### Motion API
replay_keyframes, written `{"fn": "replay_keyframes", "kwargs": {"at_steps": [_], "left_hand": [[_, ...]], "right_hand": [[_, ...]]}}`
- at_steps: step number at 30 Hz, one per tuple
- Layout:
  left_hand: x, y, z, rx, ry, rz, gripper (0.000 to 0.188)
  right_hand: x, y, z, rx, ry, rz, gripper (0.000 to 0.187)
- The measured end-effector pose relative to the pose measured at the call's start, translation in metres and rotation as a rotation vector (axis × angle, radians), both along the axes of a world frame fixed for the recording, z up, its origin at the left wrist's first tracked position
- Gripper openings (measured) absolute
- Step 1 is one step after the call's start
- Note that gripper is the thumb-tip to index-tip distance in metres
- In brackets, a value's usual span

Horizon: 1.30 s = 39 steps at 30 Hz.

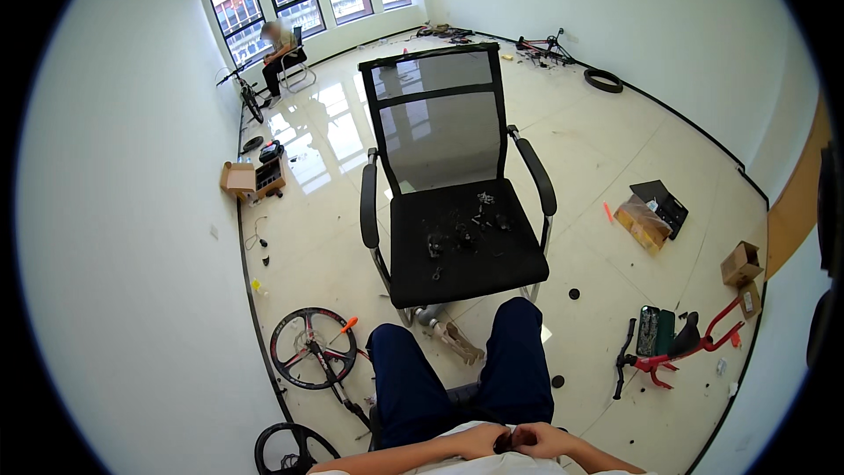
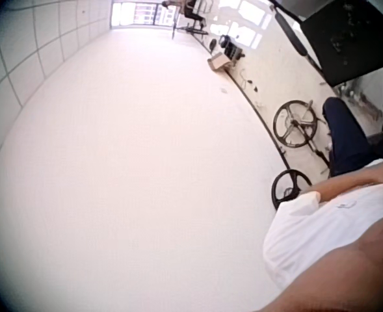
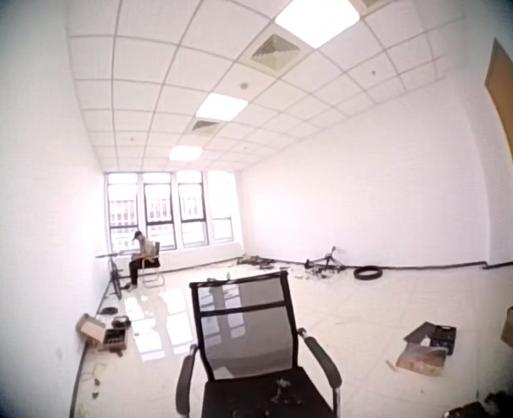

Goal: The person sits on the floor and assembles small mechanical components on a black office chair. They repeatedly pick up, connect, and separate small parts, including a cylindrical housing and a chain-like assembly, using only their hands.

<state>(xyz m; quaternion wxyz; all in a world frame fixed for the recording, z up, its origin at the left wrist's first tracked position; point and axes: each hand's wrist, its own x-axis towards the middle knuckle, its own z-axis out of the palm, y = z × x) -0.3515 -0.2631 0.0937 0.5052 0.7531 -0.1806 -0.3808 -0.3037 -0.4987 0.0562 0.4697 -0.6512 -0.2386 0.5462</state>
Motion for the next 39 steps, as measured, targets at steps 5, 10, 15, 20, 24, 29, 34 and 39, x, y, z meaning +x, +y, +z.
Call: {"fn": "replay_keyframes", "kwargs": {"at_steps": [5, 10, 15, 20, 24, 29, 34, 39], "left_hand": [[-0.011, -0.004, -0.021, -0.022, -0.017, 0.143, 0.054], [-0.010, -0.005, -0.027, -0.093, -0.066, 0.141, 0.055], [-0.023, -0.013, -0.037, -0.179, -0.099, 0.255, 0.056], [-0.028, -0.018, -0.048, -0.278, -0.142, 0.362, 0.059], [-0.021, -0.015, -0.048, -0.272, -0.023, 0.305, 0.056], [-0.017, -0.016, -0.048, -0.207, 0.007, 0.320, 0.057], [-0.020, 0.002, -0.028, -0.328, 0.064, 0.382, 0.056], [-0.052, 0.083, -0.012, -0.342, 0.160, 0.579, 0.053]], "right_hand": [[0.004, 0.005, 0.011, 0.016, 0.098, -0.017, 0.028], [0.003, -0.004, -0.016, 0.016, -0.021, -0.003, 0.034], [-0.004, 0.019, 0.008, 0.043, -0.309, -0.093, 0.025], [-0.004, 0.018, 0.024, -0.027, -0.217, -0.111, 0.024], [-0.007, 0.020, 0.032, -0.032, -0.204, -0.161, 0.027], [-0.008, 0.027, 0.043, -0.081, -0.209, -0.155, 0.031], [-0.012, -0.003, -0.006, -0.084, -0.179, -0.215, 0.034], [0.015, -0.038, 0.015, -0.092, -0.036, -0.307, 0.048]]}}
